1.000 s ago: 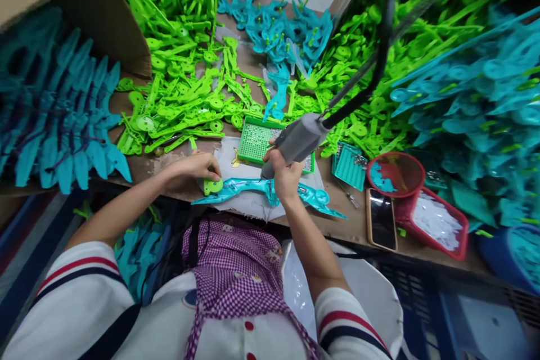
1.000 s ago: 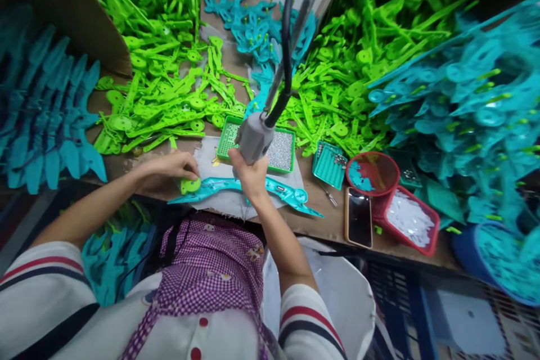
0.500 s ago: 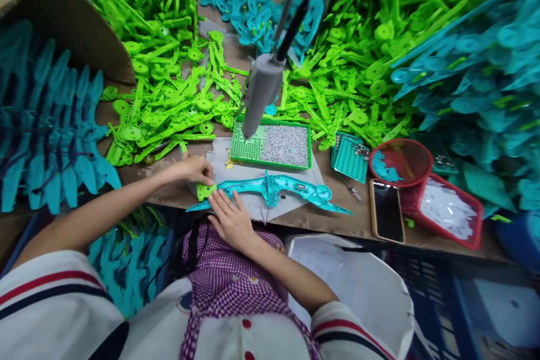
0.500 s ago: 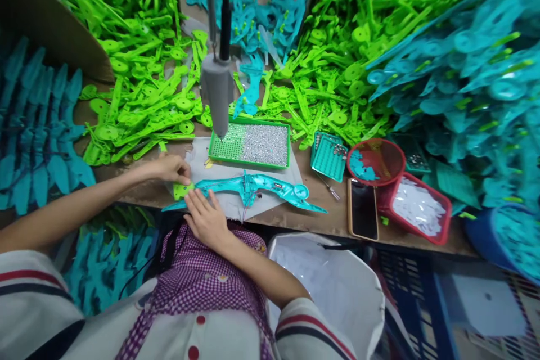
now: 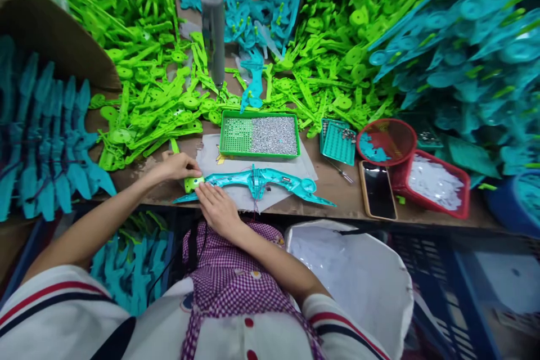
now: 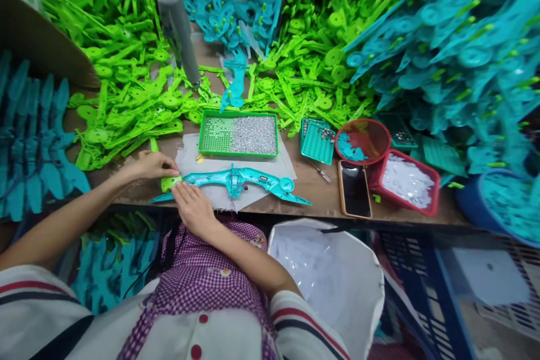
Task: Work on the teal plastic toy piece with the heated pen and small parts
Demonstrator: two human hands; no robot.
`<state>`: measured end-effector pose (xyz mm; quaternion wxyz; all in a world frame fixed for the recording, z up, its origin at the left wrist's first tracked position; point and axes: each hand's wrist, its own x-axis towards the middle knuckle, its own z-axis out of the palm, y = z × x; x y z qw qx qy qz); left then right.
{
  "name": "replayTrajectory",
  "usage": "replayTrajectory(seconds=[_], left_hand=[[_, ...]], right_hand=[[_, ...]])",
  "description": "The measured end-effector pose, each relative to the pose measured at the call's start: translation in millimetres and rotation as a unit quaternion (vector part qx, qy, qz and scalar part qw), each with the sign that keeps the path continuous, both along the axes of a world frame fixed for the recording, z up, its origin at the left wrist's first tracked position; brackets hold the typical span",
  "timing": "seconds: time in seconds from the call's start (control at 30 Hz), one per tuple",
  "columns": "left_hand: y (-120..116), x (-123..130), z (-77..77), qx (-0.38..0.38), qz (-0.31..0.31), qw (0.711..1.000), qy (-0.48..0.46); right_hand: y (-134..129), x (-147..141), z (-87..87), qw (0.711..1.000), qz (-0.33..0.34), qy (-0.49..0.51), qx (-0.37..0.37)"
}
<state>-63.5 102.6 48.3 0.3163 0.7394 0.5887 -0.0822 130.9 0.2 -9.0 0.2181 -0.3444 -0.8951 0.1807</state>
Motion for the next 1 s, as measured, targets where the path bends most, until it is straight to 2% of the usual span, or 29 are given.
replayTrajectory(seconds=[0.1, 0.2, 0.27, 0.4, 0.47, 0.53, 0.57, 0.63, 0.73, 0.77, 0.87, 1.0], left_hand=[[-6.2, 3.7, 1.1, 0.009, 0.012, 1.0, 0.009], [-14.6, 10.0, 6.2, 0.042, 0.011, 0.999, -0.01], [-22.3, 19.6, 9.4, 0.082, 0.01, 0.996, -0.044], [-35.9, 54.3, 7.2, 0.111, -0.008, 0.99, -0.085], [-38.5, 73.2, 1.2, 0.116, -0.02, 0.99, -0.072], [-38.7, 87.1, -6.0, 0.12, -0.035, 0.99, -0.06], [-38.4, 91.5, -9.5, 0.121, -0.038, 0.99, -0.056], [-37.7, 95.5, -14.9, 0.121, -0.033, 0.991, -0.051], [-37.4, 95.3, -19.0, 0.121, -0.013, 0.991, -0.06], [-37.5, 94.9, -19.4, 0.121, -0.008, 0.99, -0.066], [-37.7, 94.9, -19.4, 0.12, 0.004, 0.99, -0.08], [-36.8, 95.7, -18.5, 0.115, 0.008, 0.989, -0.087]], right_hand=[[3.1, 18.1, 8.9, 0.998, 0.0, 0.06, -0.027], [8.2, 48.3, 31.5, 0.984, -0.079, 0.155, -0.05], [14.7, 68.5, 54.8, 0.958, -0.165, 0.227, -0.062], [41.4, 89.6, 108.4, 0.883, -0.314, 0.343, -0.07], [57.9, 93.2, 127.3, 0.858, -0.338, 0.384, -0.04], [69.1, 100.2, 133.1, 0.844, -0.349, 0.408, -0.015], [70.9, 106.2, 130.0, 0.841, -0.355, 0.408, -0.015], [65.4, 121.8, 112.8, 0.851, -0.368, 0.371, -0.047], [39.8, 141.7, 72.5, 0.896, -0.369, 0.212, -0.127], [29.8, 144.1, 59.7, 0.903, -0.376, 0.147, -0.147], [7.8, 136.3, 33.7, 0.895, -0.408, 0.007, -0.181], [6.8, 118.0, 25.1, 0.872, -0.444, -0.039, -0.202]])
